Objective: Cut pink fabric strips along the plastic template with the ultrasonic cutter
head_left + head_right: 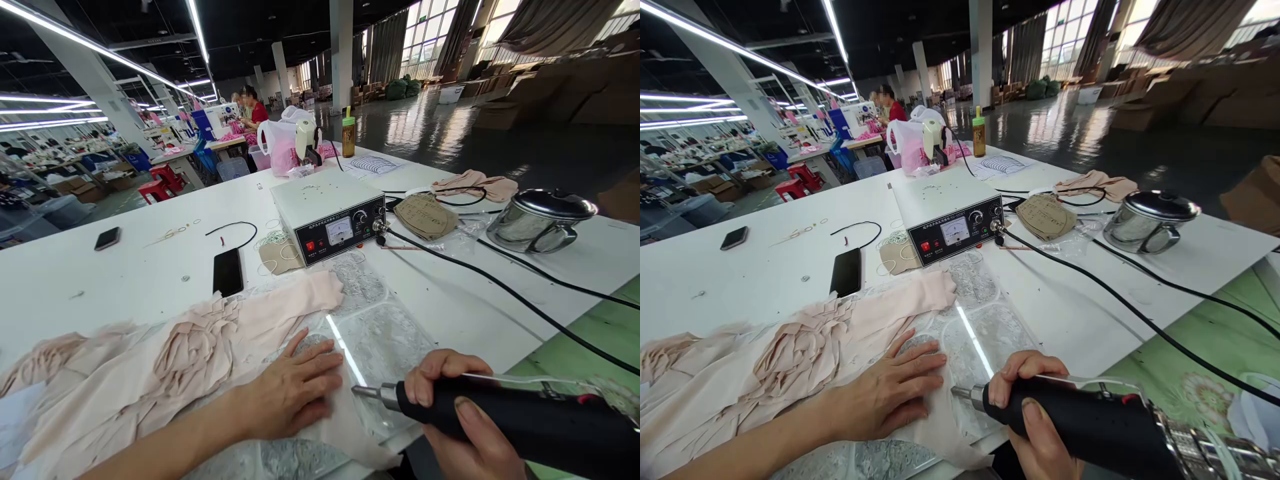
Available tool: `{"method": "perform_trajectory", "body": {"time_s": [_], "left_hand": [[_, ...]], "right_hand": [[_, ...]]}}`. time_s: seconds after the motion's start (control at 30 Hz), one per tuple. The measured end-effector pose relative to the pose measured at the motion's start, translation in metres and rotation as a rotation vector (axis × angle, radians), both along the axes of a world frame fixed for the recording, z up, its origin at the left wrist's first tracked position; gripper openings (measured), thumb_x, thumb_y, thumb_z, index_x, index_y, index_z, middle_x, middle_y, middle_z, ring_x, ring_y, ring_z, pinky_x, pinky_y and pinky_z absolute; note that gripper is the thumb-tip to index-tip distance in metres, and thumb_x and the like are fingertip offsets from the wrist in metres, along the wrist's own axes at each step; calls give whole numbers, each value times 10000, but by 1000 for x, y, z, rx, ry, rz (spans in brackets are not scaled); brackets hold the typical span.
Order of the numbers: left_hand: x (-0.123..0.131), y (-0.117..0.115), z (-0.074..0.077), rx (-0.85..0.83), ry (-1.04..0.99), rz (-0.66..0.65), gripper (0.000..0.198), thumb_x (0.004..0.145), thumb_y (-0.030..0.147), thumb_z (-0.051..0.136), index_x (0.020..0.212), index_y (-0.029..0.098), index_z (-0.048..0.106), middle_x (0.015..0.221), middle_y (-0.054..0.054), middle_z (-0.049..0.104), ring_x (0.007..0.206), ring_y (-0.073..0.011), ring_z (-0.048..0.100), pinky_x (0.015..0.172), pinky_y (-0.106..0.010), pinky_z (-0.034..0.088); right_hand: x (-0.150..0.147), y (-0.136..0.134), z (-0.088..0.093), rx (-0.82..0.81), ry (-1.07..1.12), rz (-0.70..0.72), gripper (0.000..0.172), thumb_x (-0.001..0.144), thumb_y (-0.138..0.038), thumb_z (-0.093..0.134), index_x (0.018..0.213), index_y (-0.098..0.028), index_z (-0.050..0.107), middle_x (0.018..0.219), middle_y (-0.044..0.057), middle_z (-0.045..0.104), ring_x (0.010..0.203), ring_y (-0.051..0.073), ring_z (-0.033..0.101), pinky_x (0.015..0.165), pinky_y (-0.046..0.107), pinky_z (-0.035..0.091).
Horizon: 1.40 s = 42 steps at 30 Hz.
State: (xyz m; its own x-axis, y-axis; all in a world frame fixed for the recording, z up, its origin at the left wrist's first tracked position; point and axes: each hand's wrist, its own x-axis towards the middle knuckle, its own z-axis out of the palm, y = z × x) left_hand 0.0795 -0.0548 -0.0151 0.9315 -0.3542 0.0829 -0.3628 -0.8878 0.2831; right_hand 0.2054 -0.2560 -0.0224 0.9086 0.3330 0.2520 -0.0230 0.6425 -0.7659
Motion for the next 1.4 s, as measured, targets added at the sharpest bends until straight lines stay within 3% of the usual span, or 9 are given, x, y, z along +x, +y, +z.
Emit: {"method": "perform_trajectory", "body": {"time_s": [0.23, 0.43, 0.73, 1.0, 1.23, 1.4], "left_hand": [[-6, -4, -11, 8, -165, 30, 272, 985, 274, 523, 1233, 167, 559, 1284, -112, 605, 1348, -246, 428, 1192, -484, 165], [-6, -10, 0, 26, -166, 29, 273, 1014, 253, 483, 1249, 136, 558, 1210, -106, 649, 1282, -224, 506, 1190, -441, 214], [-8, -11, -2, 117, -116, 8, 285, 1030, 215, 446, 1277, 116, 549, 1299, -96, 616, 1333, -243, 459, 1200, -489, 186], [-8, -9, -3, 180, -101, -5, 287, 1014, 202, 471, 1285, 182, 565, 1365, -70, 570, 1360, -243, 427, 1203, -493, 167], [-10, -6, -14, 170, -142, -17, 352, 1020, 187, 452, 1369, 168, 497, 1393, -79, 543, 1430, -216, 301, 1217, -491, 120], [-5, -6, -5, 231, -122, -79, 360, 1007, 140, 454, 1364, 125, 498, 1416, -77, 518, 1424, -229, 310, 1218, -477, 116]], "right_hand": [[-1, 0, -9, 14, 17, 20, 109, 814, -325, 597, 850, -225, 575, 753, -3, 511, 522, 108, 526, 487, 280, 489], [-1, 3, -13, 26, 40, 36, 88, 815, -305, 580, 858, -229, 572, 774, -6, 512, 535, 103, 535, 509, 274, 496], [-1, 1, -10, 32, 35, 33, 92, 823, -314, 591, 855, -229, 576, 760, -10, 513, 530, 104, 537, 501, 273, 499], [-4, 2, -7, 35, 44, 65, 133, 830, -355, 618, 855, -234, 569, 767, -12, 518, 529, 100, 539, 499, 274, 499], [0, 4, -6, 74, 21, 53, 132, 831, -349, 623, 858, -226, 583, 764, -11, 521, 528, 97, 548, 511, 271, 489], [1, 3, -8, 84, -4, 60, 120, 848, -343, 594, 888, -231, 576, 783, -8, 529, 544, 104, 555, 527, 278, 483]]}}
